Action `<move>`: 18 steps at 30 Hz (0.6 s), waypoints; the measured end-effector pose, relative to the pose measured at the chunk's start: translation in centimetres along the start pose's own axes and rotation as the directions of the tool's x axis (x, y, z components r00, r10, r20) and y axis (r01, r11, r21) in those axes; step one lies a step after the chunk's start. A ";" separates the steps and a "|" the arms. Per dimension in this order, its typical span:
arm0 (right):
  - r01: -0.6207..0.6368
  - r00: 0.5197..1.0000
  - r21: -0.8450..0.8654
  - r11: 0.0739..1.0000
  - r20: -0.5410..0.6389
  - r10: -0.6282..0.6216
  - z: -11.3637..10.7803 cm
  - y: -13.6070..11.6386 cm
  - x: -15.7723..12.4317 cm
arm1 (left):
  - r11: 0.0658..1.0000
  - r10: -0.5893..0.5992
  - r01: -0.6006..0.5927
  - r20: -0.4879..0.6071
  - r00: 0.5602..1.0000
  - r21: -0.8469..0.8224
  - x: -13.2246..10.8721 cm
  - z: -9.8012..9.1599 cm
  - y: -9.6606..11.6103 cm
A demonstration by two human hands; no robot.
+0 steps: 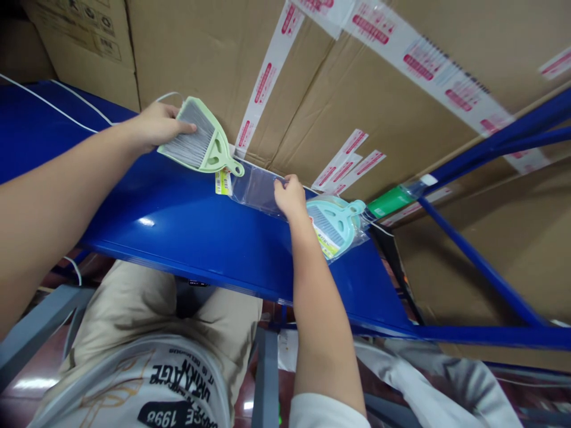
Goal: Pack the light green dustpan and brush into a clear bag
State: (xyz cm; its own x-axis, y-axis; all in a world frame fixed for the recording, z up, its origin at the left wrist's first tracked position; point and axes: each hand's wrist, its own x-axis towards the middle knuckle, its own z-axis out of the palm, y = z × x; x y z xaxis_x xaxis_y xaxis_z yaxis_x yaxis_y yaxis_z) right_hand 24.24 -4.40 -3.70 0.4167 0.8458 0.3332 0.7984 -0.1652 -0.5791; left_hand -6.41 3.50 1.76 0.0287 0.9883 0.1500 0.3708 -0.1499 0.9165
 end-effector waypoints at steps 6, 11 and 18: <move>-0.142 0.986 -0.063 0.988 0.074 0.146 0.1 -1.2 -0.6 | 0.998 0.021 -0.022 0.021 1.000 0.056 -0.6 0.8 -0.1; -0.176 0.983 -0.012 0.984 0.046 0.176 -0.3 -1.7 -0.7 | 0.999 0.003 0.000 0.074 0.997 -0.039 -1.2 1.8 -0.1; -0.193 0.981 0.081 0.978 -0.019 0.195 0.6 -0.4 0.4 | 0.996 0.022 -0.012 0.100 0.995 -0.092 -1.1 2.4 -0.2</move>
State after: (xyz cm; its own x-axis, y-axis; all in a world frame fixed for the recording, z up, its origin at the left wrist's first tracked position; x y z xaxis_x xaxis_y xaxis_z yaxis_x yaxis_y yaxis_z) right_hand 23.76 -3.71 -3.78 0.5728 0.7875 0.2275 0.6647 -0.2839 -0.6910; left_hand -4.28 2.47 0.48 0.1293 0.9828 0.1320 0.2835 -0.1642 0.9448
